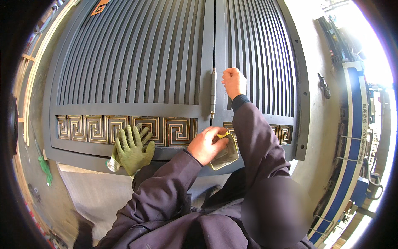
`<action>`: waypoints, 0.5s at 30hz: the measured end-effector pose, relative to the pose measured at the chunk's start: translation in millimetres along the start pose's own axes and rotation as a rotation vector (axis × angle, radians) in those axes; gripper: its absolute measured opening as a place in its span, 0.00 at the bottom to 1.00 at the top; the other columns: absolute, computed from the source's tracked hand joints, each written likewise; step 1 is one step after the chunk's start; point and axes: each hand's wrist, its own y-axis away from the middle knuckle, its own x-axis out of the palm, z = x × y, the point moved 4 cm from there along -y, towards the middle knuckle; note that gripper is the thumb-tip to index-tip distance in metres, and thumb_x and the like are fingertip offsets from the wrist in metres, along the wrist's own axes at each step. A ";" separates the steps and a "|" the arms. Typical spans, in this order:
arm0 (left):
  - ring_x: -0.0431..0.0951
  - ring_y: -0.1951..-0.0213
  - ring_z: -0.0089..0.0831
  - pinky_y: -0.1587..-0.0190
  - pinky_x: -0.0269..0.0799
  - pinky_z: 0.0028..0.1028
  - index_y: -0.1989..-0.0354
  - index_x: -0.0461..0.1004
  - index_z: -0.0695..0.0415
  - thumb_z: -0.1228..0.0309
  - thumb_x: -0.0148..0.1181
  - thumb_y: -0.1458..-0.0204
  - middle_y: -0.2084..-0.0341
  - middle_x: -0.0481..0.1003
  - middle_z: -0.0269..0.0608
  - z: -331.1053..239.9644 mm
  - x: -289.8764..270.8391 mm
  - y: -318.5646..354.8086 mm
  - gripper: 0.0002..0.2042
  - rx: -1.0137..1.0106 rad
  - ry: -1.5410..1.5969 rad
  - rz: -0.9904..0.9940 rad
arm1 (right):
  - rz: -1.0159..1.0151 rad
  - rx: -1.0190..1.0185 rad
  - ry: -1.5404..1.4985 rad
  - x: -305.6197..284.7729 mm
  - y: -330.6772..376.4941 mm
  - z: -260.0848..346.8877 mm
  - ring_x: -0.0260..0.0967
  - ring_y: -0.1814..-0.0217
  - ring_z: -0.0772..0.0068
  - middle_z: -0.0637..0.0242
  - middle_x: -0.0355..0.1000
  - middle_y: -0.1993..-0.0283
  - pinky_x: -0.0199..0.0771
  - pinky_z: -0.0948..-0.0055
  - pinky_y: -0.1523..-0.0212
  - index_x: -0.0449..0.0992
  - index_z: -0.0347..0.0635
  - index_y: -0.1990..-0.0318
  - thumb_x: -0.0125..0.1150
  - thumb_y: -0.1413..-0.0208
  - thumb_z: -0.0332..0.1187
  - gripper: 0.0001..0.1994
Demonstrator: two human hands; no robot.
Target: The person applies a dark finish to the decorative Greek key patterns on a large metal gate using a small brush and a tin of finish. They repeatedly dip the brush and carefully paint the recessed patterns, then walk around the gate to continue the work.
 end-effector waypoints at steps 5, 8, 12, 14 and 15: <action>0.86 0.58 0.44 0.52 0.82 0.38 0.51 0.81 0.60 0.71 0.67 0.39 0.59 0.83 0.50 14.1 -29.2 -10.6 0.11 0.014 0.038 -0.217 | -0.007 0.023 -0.179 -7.8 19.3 -2.2 0.80 0.64 0.76 0.62 0.82 0.60 0.81 0.75 0.65 0.79 0.35 0.51 0.61 0.29 0.33 0.10; 0.83 0.63 0.25 0.55 0.80 0.28 0.52 0.81 0.61 0.72 0.67 0.37 0.63 0.84 0.38 28.1 -37.3 -20.8 0.08 -0.027 0.022 -0.245 | 0.001 0.046 -0.261 -19.6 42.0 -6.9 0.80 0.64 0.75 0.62 0.81 0.60 0.81 0.74 0.65 0.78 0.35 0.51 0.60 0.28 0.33 0.09; 0.83 0.65 0.25 0.58 0.79 0.29 0.59 0.82 0.59 0.69 0.68 0.38 0.69 0.84 0.37 49.2 -60.2 -45.3 0.06 -0.044 -0.083 -0.334 | -0.010 0.068 -0.302 -50.0 84.1 -17.1 0.79 0.65 0.75 0.62 0.81 0.60 0.81 0.74 0.63 0.78 0.36 0.52 0.60 0.28 0.31 0.07; 0.83 0.66 0.26 0.60 0.79 0.30 0.62 0.82 0.59 0.69 0.67 0.38 0.70 0.83 0.38 59.2 -82.7 -67.3 0.06 -0.013 -0.176 -0.389 | -0.033 0.058 -0.339 -65.7 110.1 -25.2 0.79 0.65 0.75 0.62 0.81 0.60 0.81 0.75 0.63 0.78 0.36 0.52 0.60 0.27 0.30 0.07; 0.83 0.67 0.28 0.60 0.79 0.31 0.62 0.82 0.59 0.70 0.67 0.38 0.70 0.82 0.39 63.1 -92.9 -78.3 0.05 0.015 -0.270 -0.416 | -0.050 0.050 -0.375 -73.5 124.4 -31.3 0.79 0.65 0.75 0.62 0.81 0.60 0.81 0.75 0.63 0.78 0.36 0.52 0.60 0.27 0.30 0.06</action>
